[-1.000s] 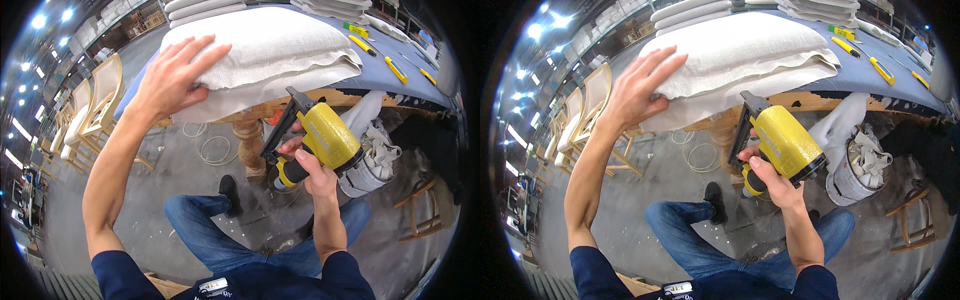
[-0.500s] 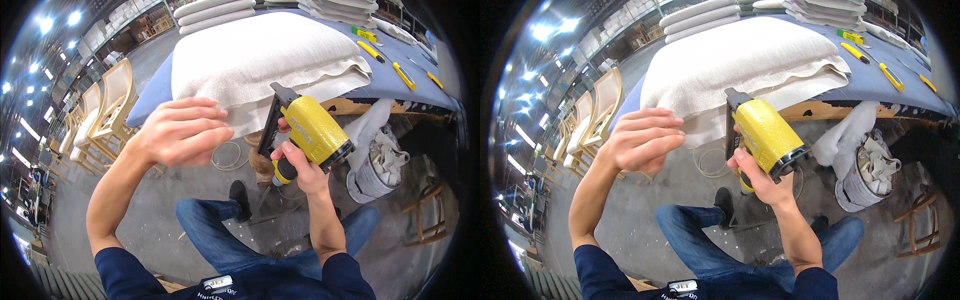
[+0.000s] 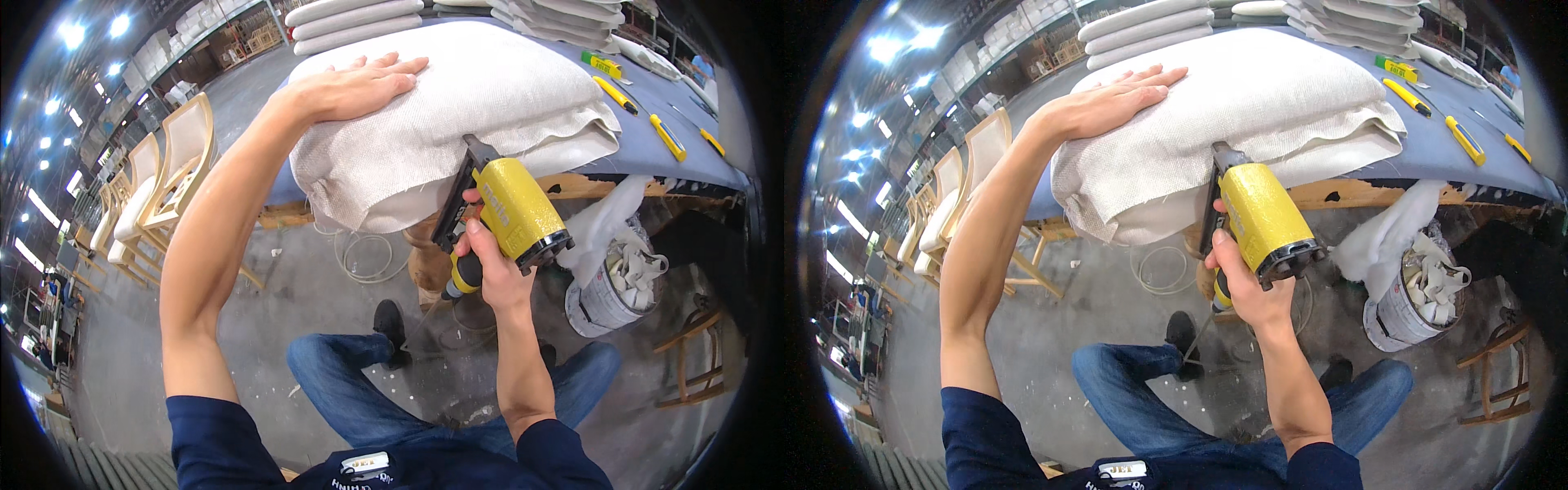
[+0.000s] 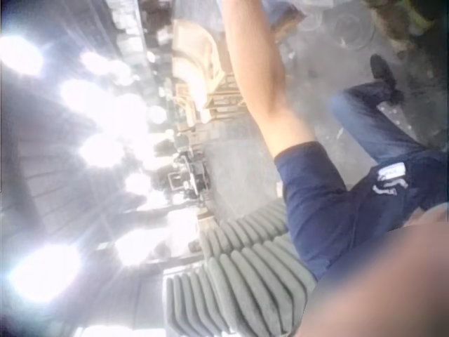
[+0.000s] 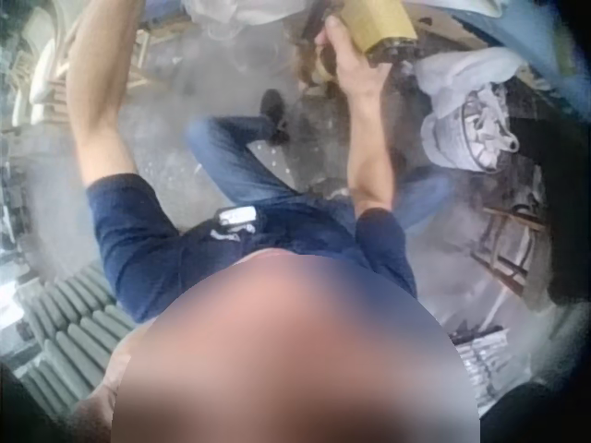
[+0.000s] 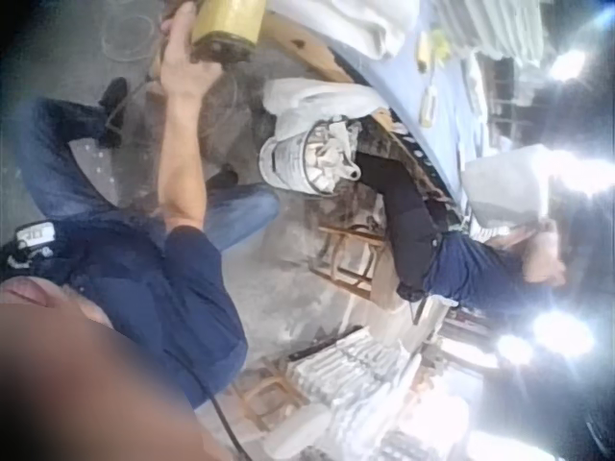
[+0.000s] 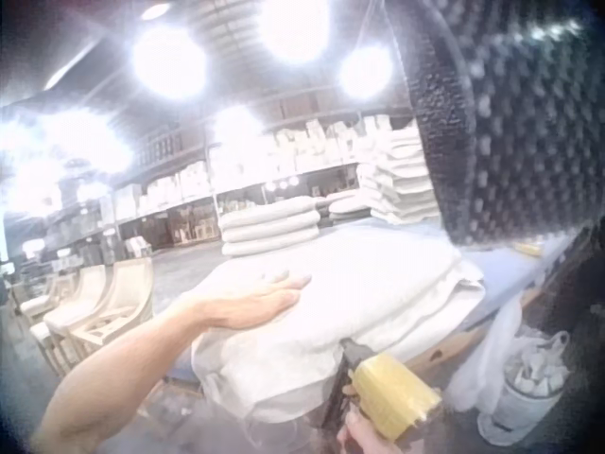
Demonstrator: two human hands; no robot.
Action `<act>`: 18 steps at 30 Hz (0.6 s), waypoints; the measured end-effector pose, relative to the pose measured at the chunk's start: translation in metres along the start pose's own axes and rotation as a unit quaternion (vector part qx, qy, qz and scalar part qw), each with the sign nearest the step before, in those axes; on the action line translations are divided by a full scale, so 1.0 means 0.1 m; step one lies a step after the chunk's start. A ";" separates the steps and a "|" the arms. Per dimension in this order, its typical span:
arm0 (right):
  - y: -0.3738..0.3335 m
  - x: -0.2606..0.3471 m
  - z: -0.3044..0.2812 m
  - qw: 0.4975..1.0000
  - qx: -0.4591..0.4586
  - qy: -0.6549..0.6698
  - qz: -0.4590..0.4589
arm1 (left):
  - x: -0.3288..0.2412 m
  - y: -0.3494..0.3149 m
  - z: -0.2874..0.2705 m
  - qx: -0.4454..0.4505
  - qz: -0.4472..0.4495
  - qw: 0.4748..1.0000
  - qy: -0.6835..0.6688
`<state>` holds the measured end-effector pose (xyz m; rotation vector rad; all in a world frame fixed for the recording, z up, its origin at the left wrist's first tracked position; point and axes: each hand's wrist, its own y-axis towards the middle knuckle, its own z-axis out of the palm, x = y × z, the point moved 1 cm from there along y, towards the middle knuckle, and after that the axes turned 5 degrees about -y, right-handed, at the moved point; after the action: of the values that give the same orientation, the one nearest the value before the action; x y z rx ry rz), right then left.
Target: The person staples white fabric onto a cushion using a yellow staple gun, then trims excess fabric with a yellow utility knife. The person folds the edges and stacks the finished cushion with others on the table.
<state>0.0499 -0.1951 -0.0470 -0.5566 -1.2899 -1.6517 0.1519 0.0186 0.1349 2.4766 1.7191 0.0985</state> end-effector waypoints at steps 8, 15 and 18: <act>-0.06 -0.09 -0.02 1.000 0.011 -0.003 0.007 | -0.34 -0.48 0.19 -0.084 0.033 0.992 0.084; -0.08 -0.04 -0.01 1.000 0.002 -0.020 0.019 | -0.47 -0.58 0.32 -0.186 0.078 0.961 0.190; -0.12 -0.01 0.02 1.000 0.004 -0.017 0.014 | -0.50 -0.60 0.37 -0.211 0.097 0.949 0.216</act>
<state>0.0398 -0.1927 -0.0531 -0.5975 -1.3078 -1.6194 0.0834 -0.0101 0.0909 2.3916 1.3758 0.9826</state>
